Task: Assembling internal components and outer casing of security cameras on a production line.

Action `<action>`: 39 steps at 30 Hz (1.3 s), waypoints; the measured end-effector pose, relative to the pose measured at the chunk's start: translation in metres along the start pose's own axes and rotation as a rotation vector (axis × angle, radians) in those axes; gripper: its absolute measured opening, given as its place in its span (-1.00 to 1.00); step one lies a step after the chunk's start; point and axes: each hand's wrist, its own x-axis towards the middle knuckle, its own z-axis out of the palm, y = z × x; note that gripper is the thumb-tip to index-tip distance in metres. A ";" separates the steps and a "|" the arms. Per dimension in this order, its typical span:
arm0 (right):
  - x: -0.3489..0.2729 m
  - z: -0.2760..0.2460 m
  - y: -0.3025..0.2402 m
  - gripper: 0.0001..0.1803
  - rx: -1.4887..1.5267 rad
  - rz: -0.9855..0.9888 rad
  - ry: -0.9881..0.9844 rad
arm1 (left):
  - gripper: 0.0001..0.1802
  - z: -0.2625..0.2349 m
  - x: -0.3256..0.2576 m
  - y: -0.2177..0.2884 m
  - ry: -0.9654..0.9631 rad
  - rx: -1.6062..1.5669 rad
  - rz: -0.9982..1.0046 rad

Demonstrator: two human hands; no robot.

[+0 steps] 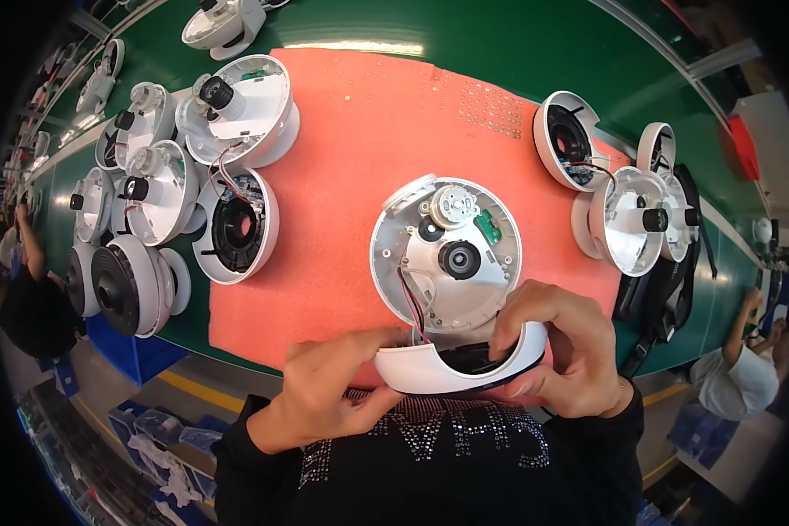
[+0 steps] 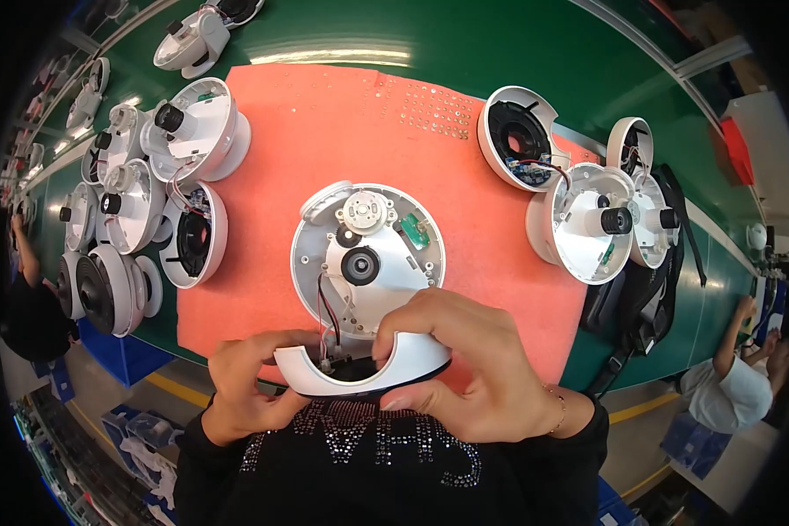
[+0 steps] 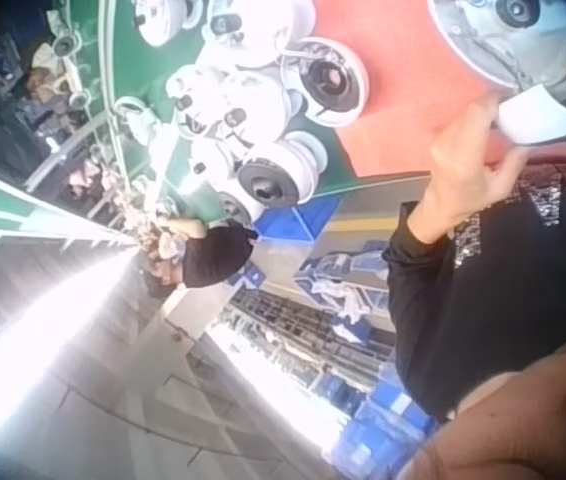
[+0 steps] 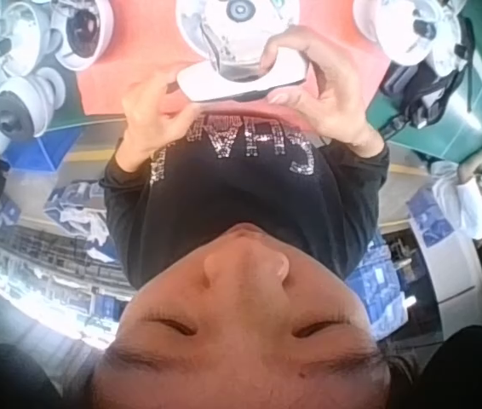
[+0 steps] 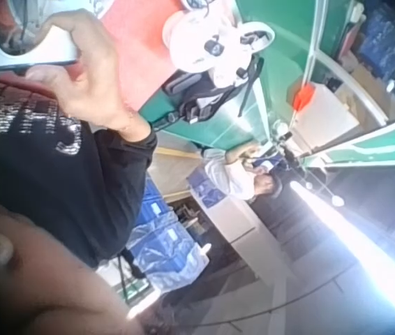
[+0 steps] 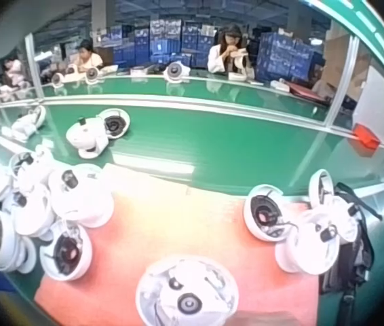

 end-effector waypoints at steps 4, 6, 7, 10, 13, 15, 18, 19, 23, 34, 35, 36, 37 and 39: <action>-0.006 0.003 -0.001 -0.63 -0.079 0.010 0.066 | -0.65 0.000 0.004 0.002 -0.007 0.040 0.009; -0.004 0.006 -0.005 -0.63 -0.084 0.061 0.088 | -0.57 0.001 0.002 0.003 0.006 0.042 0.007; -0.003 0.007 -0.008 -0.60 -0.088 0.112 0.106 | -0.57 0.001 0.003 0.004 0.002 0.038 0.008; 0.000 0.009 -0.011 -0.54 -0.096 0.097 0.124 | -0.55 0.000 0.002 0.006 -0.015 0.082 -0.002; 0.000 0.009 -0.014 -0.46 -0.207 0.132 0.076 | -0.58 0.000 0.002 0.006 0.018 0.005 -0.048; 0.004 0.004 -0.005 -0.42 -0.245 0.031 0.049 | -0.59 0.002 0.002 0.004 0.006 -0.195 -0.159; 0.005 0.002 -0.009 -0.44 -0.117 0.025 0.049 | -0.60 -0.002 0.001 0.002 0.008 -0.352 -0.211; 0.005 0.002 -0.011 -0.47 0.047 0.123 0.077 | -0.60 -0.002 0.001 0.000 0.009 -0.348 -0.207; -0.002 -0.009 -0.008 -0.46 -0.054 0.141 -0.016 | -0.62 -0.001 0.001 -0.002 0.018 -0.390 -0.219; 0.005 -0.005 -0.013 -0.12 0.187 0.244 0.009 | -0.59 0.003 0.006 -0.002 0.227 -0.810 -0.360; 0.006 -0.006 -0.015 -0.18 0.180 0.283 0.017 | -0.60 0.003 0.008 -0.003 0.226 -0.802 -0.347; 0.008 -0.007 -0.016 -0.24 0.175 0.325 0.026 | -0.60 0.003 0.009 -0.002 0.222 -0.800 -0.350; 0.009 -0.007 -0.015 -0.24 0.179 0.325 0.028 | -0.61 0.001 0.010 -0.002 0.202 -0.803 -0.391; 0.013 -0.007 -0.011 -0.36 0.144 0.232 0.057 | -0.64 -0.001 0.014 0.000 0.183 -0.777 -0.463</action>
